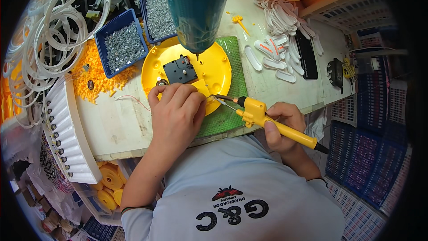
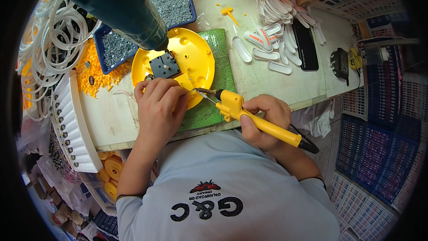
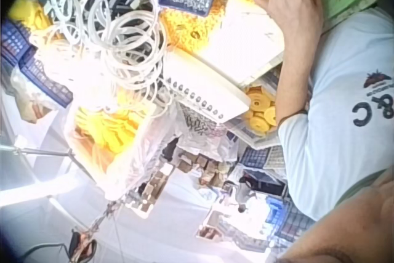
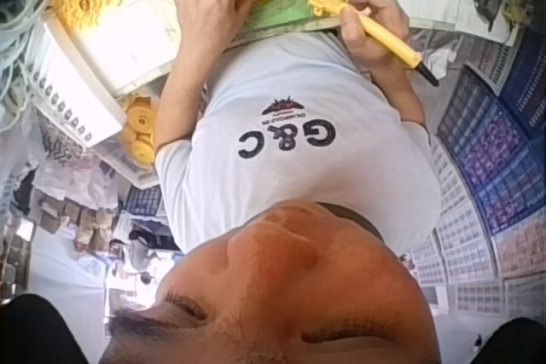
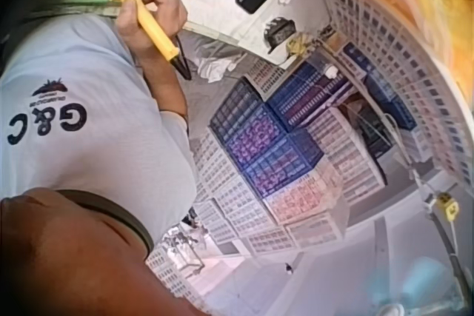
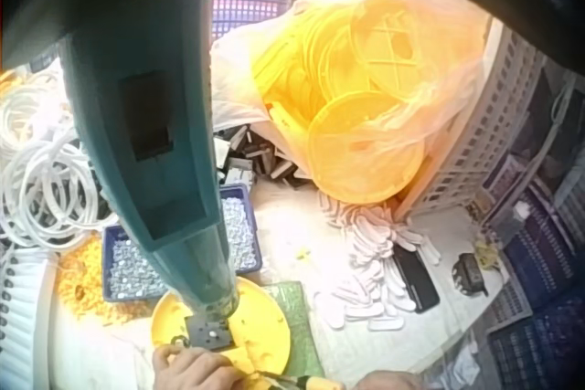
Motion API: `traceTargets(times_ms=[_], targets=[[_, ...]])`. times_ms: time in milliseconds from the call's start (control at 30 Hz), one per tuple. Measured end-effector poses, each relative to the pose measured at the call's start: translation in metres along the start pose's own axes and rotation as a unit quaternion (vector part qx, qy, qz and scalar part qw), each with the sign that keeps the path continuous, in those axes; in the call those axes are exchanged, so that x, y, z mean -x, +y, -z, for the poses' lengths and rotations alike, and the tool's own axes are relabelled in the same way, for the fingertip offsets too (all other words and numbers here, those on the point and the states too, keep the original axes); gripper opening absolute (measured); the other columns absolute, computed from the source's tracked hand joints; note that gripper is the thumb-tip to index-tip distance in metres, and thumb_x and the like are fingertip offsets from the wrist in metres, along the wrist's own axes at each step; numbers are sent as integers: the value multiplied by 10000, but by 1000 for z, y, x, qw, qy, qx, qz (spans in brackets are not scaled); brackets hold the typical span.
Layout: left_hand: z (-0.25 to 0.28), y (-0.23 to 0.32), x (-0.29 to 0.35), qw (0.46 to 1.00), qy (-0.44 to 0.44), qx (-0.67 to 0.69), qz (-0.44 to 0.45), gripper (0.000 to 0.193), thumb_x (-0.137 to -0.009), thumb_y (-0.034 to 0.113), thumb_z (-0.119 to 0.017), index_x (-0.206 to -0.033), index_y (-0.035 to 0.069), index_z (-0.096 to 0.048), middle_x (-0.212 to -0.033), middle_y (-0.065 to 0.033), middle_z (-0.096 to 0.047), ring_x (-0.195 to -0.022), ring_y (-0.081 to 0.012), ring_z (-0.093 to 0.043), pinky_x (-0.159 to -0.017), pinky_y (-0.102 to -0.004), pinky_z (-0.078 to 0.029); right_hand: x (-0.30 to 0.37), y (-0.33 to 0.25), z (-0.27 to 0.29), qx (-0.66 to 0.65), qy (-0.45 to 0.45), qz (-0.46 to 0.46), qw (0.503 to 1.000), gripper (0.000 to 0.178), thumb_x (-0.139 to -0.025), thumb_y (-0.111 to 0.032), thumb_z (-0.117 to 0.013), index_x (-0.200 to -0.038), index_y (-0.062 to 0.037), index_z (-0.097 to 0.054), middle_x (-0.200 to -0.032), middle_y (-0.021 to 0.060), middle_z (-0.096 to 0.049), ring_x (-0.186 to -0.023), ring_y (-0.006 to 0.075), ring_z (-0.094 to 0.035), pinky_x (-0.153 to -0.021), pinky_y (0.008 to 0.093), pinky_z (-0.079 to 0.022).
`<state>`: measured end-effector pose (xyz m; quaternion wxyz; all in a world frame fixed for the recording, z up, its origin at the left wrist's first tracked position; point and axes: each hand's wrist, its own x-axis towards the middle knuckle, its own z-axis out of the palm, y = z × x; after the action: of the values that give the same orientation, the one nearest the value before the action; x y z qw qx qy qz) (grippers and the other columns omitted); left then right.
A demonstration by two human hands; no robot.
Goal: Assembling an electronic yellow plastic duck toy by installing a sound module, soldering wires, and closing the housing.
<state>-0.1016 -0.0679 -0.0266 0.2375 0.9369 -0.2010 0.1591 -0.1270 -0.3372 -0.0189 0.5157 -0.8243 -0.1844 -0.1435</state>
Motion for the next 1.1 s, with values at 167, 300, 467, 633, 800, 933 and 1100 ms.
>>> traceTargets(times_ms=[167,300,467,633,800,933,1100], targets=[[0,0,0,1000,4,8,1,167,-795,122,-797,-903,127,-669,-972,-9,-665,-1012,-207,-651,-964,-458,-394,0,0,-1,-3,23,-10,1000,338,-815,-137,-712,-1108,31,-685,-743,76,-667,-595,153,-619,-573,286,-530],[0,-1,-1,999,11,33,20,161,-798,126,-794,-901,125,-671,-967,-9,-665,-998,-207,-652,-962,-458,-394,-2,-1,0,-2,24,-6,1000,344,-817,-145,-699,-1111,35,-696,-750,81,-669,-599,152,-619,-576,287,-534],[0,0,-1,1000,5,17,10,159,-800,132,-795,-901,125,-672,-967,-6,-667,-998,-205,-649,-964,-459,-394,1,-5,1,6,13,-18,1000,333,-804,-151,-701,-1083,31,-705,-754,82,-668,-602,158,-622,-579,292,-538],[1,1,-2,1000,-1,0,4,158,-801,137,-794,-902,134,-673,-976,3,-672,-1011,-198,-645,-977,-459,-389,2,-3,1,19,1,-17,1000,337,-798,-157,-701,-1080,27,-708,-763,83,-671,-603,165,-625,-581,295,-539],[2,1,-3,1000,-4,0,2,155,-805,136,-791,-905,139,-673,-976,8,-672,-1013,-196,-645,-981,-458,-387,0,-4,-3,9,10,-15,1000,328,-789,-156,-717,-1067,18,-699,-757,81,-665,-606,167,-628,-586,292,-537],[3,1,-4,1000,-6,-2,-1,155,-807,135,-789,-908,139,-672,-978,9,-672,-1016,-196,-646,-983,-458,-386,4,-1,-2,-4,9,-31,999,307,-792,-145,-729,-1052,9,-680,-757,78,-670,-609,165,-631,-587,287,-532],[4,1,-5,1000,-11,0,-2,155,-809,134,-788,-911,139,-673,-980,9,-673,-1018,-195,-647,-986,-458,-386,5,1,-3,-10,10,-16,1000,309,-811,-134,-726,-1073,16,-664,-748,69,-659,-604,154,-622,-589,287,-531]])
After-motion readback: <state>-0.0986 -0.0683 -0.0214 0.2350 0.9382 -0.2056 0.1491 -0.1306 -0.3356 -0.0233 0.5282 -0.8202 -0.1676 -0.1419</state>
